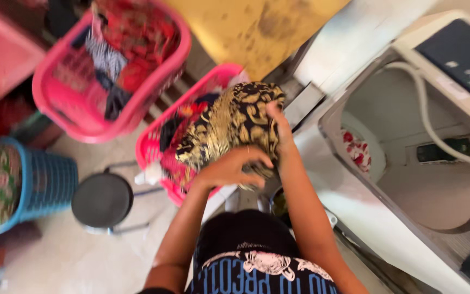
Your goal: The person transfers various garments from a pink laundry basket into a top-loading washing machine. They handle items one by one, including shirts, pants, and patterned fabrics, placing them into the machine's drum.
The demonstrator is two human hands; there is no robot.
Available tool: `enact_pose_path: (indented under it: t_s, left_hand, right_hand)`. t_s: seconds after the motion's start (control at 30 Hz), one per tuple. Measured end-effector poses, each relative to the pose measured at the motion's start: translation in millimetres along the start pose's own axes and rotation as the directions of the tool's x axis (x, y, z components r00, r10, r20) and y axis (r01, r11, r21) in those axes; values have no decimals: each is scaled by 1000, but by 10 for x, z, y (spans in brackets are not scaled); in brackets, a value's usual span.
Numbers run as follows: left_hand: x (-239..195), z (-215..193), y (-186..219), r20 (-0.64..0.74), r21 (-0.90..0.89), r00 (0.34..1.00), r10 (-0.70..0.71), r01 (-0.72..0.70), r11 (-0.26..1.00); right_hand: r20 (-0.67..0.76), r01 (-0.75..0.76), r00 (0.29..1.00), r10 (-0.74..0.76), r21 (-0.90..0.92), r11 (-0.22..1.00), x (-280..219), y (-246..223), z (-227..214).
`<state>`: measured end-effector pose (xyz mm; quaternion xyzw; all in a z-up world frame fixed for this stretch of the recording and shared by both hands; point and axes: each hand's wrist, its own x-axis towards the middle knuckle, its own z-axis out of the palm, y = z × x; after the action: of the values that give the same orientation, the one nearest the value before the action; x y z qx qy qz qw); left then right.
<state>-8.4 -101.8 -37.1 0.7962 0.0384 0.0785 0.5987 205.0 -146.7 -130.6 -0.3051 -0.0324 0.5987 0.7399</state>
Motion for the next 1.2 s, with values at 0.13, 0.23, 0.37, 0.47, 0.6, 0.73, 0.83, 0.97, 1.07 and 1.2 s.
enact_pose_path:
  t_s: [0.13, 0.23, 0.37, 0.47, 0.6, 0.73, 0.83, 0.97, 1.07, 1.2]
  left_hand:
    - [161, -240, -151, -570, -138, 813, 122, -240, 961]
    - [503, -534, -619, -742, 354, 626, 240, 61, 933]
    - [1090, -153, -1002, -303, -72, 943, 136, -165, 984]
    - [1476, 218, -911, -123, -61, 974, 188, -197, 979]
    - [2110, 534, -256, -464, -291, 882, 80, -237, 927]
    - [2747, 1018, 674, -433, -535, 887, 157, -394, 747]
    - [2997, 1615, 1137, -165, -472, 874, 458, -477, 741]
    - [3175, 2045, 1550, 41, -272, 708, 705, -671, 690]
    - [3308, 2012, 1528, 67, -232, 681, 729, -700, 675]
    - [3734, 2224, 933, 307, -699, 876, 373, -58, 713]
  right_hand:
    - [132, 374, 926, -354, -454, 808, -280, -491, -260]
    - [163, 473, 880, -445, -367, 801, -753, -638, -625]
    - [122, 510, 771, -625, -705, 492, -1228, -796, -818]
    - [-18, 445, 481, -877, -856, 262, -1597, -998, -703]
    - [-262, 647, 97, -960, -717, 260, -2550, -1478, -531]
    - [136, 127, 333, -933, -987, -98, -3101, -1786, -615]
    - [208, 100, 511, -834, -978, -183, -2724, -1996, -927]
    - [21, 186, 197, -980, -982, 17, -2684, -2570, -1328]
    - [335, 153, -35, -942, -929, -336, -2997, -2961, -1443]
    - [425, 469, 128, -896, -822, -323, -2957, -3251, -1523]
